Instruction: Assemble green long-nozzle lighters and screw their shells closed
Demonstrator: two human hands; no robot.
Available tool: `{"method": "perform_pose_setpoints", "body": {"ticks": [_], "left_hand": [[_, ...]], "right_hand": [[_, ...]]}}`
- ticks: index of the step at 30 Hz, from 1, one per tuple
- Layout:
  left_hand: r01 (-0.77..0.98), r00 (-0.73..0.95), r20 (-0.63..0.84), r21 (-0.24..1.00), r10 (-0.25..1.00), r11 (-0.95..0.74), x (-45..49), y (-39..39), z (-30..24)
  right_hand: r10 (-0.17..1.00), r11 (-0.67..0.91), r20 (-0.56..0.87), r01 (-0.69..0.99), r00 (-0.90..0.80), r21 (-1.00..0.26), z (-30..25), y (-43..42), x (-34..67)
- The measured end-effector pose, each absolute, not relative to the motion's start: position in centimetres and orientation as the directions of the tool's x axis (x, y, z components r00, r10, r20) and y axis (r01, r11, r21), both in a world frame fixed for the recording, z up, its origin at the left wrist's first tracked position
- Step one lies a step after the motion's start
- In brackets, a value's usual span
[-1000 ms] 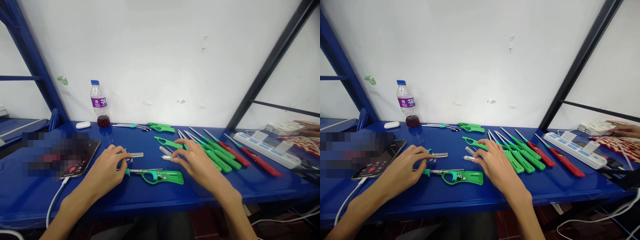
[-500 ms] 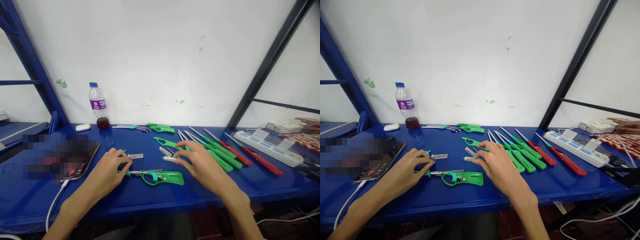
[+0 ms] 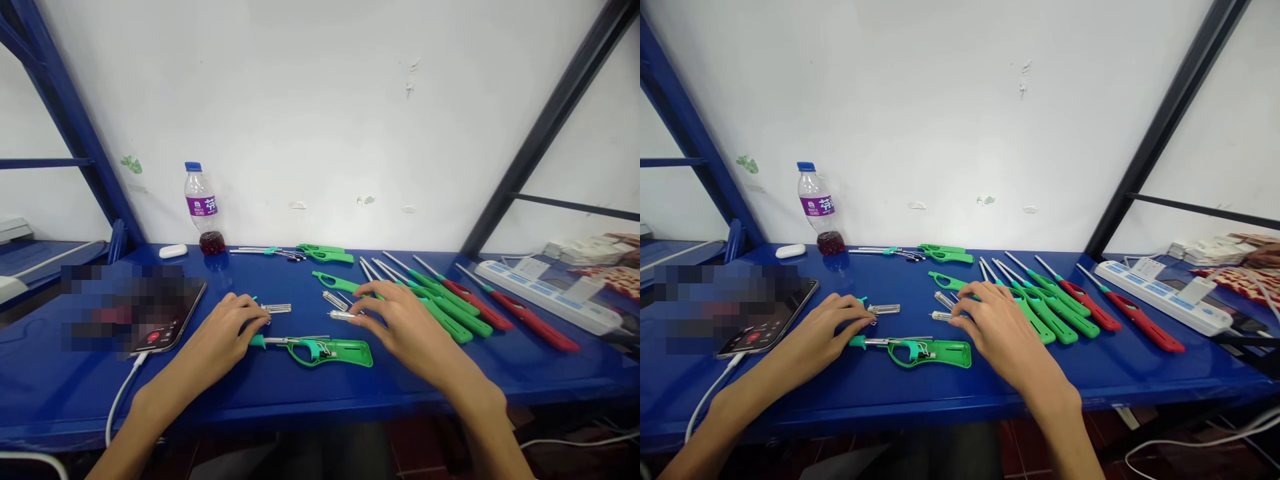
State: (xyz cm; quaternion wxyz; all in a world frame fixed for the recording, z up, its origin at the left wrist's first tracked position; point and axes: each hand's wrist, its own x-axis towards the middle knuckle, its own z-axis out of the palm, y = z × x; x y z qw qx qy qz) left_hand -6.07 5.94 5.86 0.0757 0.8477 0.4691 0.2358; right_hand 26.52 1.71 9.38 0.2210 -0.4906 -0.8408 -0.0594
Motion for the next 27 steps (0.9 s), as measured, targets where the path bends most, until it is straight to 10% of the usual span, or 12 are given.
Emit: {"method": "perform_pose_setpoints", "body": {"ticks": [27], "left_hand": [[0.718,0.535,0.317,0.318,0.783,-0.619,-7.2,7.2,5.3]], "right_hand": [[0.803,0.529,0.418,0.831,-0.425,-0.171,9.6,1.6,25.8]]}}
